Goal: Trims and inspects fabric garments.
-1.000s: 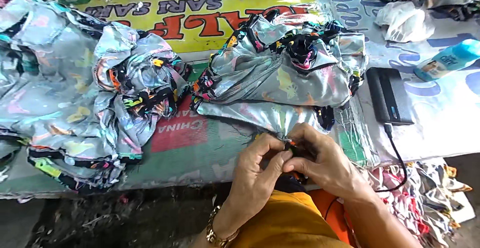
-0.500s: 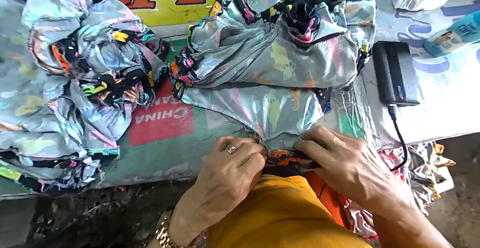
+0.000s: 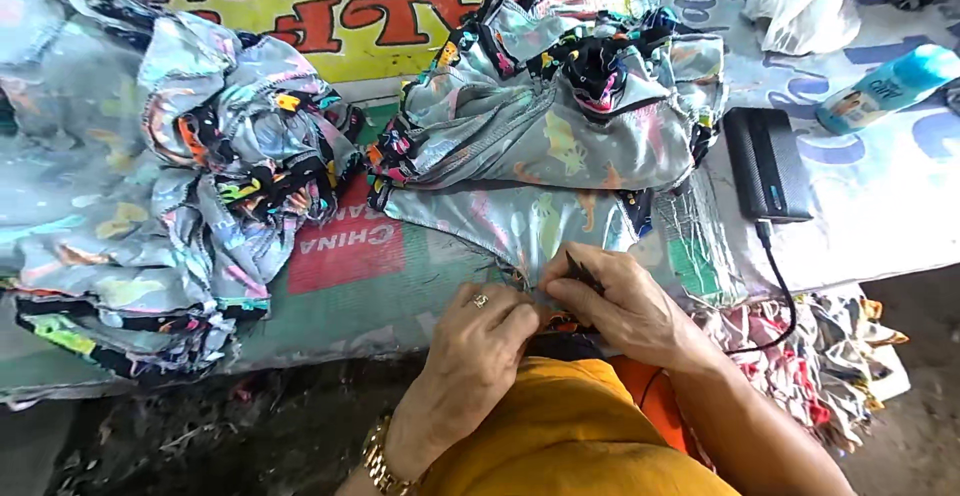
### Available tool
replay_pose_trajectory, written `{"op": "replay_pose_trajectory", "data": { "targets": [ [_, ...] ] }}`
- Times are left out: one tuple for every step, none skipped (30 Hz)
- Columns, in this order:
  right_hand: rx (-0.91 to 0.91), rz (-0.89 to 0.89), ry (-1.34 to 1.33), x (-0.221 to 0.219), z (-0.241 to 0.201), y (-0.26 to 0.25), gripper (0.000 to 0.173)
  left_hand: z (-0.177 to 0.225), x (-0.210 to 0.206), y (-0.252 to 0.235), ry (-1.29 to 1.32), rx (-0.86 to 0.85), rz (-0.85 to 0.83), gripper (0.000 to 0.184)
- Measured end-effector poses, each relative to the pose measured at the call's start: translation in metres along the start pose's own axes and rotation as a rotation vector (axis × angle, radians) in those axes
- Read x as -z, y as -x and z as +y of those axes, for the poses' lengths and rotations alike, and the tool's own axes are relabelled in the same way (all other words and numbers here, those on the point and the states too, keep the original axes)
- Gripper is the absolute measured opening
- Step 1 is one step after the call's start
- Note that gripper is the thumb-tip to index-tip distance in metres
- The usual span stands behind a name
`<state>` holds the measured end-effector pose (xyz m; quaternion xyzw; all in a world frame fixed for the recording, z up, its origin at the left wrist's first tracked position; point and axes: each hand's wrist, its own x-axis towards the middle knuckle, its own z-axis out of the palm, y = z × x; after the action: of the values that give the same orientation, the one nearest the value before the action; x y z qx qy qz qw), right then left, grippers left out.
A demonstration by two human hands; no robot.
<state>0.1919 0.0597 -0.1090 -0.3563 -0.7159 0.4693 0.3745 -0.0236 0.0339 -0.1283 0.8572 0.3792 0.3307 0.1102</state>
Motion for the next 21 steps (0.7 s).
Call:
{"op": "replay_pose_trajectory", "data": {
  "targets": [
    [0.0, -0.014, 0.01, 0.001, 0.0, 0.001, 0.021, -0.001, 0.0, 0.001, 0.046, 0.022, 0.016, 0.016],
    [-0.002, -0.028, 0.023, 0.002, -0.001, 0.001, 0.02, -0.001, 0.001, 0.001, 0.084, 0.042, 0.031, 0.016],
    [-0.004, -0.043, 0.038, 0.002, -0.001, 0.001, 0.019, 0.0, 0.001, 0.001, 0.112, 0.062, 0.044, 0.017],
    [-0.002, -0.061, 0.056, 0.003, -0.001, 0.001, 0.018, 0.0, 0.001, 0.001, 0.135, 0.082, 0.054, 0.017],
    [0.002, -0.076, 0.078, 0.003, -0.002, 0.001, 0.017, 0.001, 0.001, 0.001, 0.157, 0.103, 0.065, 0.018],
    [0.003, -0.088, 0.099, 0.003, -0.002, 0.001, 0.017, 0.001, 0.001, 0.001, 0.185, 0.122, 0.08, 0.018],
    [0.0, -0.093, 0.116, 0.002, -0.003, 0.002, 0.018, 0.002, 0.0, 0.001, 0.216, 0.134, 0.102, 0.018],
    [0.001, -0.088, 0.132, 0.001, -0.004, 0.002, 0.019, 0.003, -0.001, 0.001, 0.238, 0.131, 0.13, 0.018],
    [0.014, -0.074, 0.146, 0.0, -0.004, 0.003, 0.018, 0.005, -0.003, 0.001, 0.238, 0.111, 0.157, 0.017],
    [0.033, -0.058, 0.159, -0.002, -0.004, 0.003, 0.017, 0.007, -0.005, 0.0, 0.229, 0.083, 0.182, 0.016],
    [0.06, -0.04, 0.167, -0.003, -0.002, 0.004, 0.015, 0.009, -0.009, -0.001, 0.227, 0.064, 0.215, 0.014],
    [0.087, -0.022, 0.168, -0.004, -0.001, 0.004, 0.014, 0.011, -0.012, -0.003, 0.235, 0.067, 0.245, 0.014],
    [0.106, -0.003, 0.162, -0.005, 0.001, 0.005, 0.012, 0.012, -0.014, -0.004, 0.256, 0.092, 0.263, 0.015],
    [0.112, 0.016, 0.148, -0.005, 0.002, 0.006, 0.012, 0.013, -0.014, -0.006, 0.286, 0.127, 0.26, 0.018],
    [0.104, 0.033, 0.124, -0.006, 0.003, 0.008, 0.012, 0.013, -0.014, -0.008, 0.314, 0.165, 0.236, 0.023],
    [0.084, 0.05, 0.092, -0.006, 0.003, 0.009, 0.013, 0.012, -0.014, -0.01, 0.343, 0.197, 0.207, 0.028],
    [0.057, 0.063, 0.06, -0.006, 0.003, 0.01, 0.013, 0.012, -0.014, -0.011, 0.362, 0.221, 0.176, 0.03],
    [0.028, 0.072, 0.028, -0.006, 0.002, 0.011, 0.013, 0.012, -0.013, -0.012, 0.365, 0.238, 0.147, 0.03],
    [0.001, 0.075, 0.001, -0.006, 0.001, 0.011, 0.013, 0.012, -0.011, -0.013, 0.363, 0.255, 0.124, 0.027],
    [-0.016, 0.076, -0.024, -0.006, 0.001, 0.012, 0.013, 0.012, -0.01, -0.014, 0.366, 0.268, 0.112, 0.026],
    [-0.021, 0.079, -0.048, -0.005, 0.002, 0.012, 0.013, 0.011, -0.01, -0.014, 0.376, 0.278, 0.108, 0.025]
  ]
}}
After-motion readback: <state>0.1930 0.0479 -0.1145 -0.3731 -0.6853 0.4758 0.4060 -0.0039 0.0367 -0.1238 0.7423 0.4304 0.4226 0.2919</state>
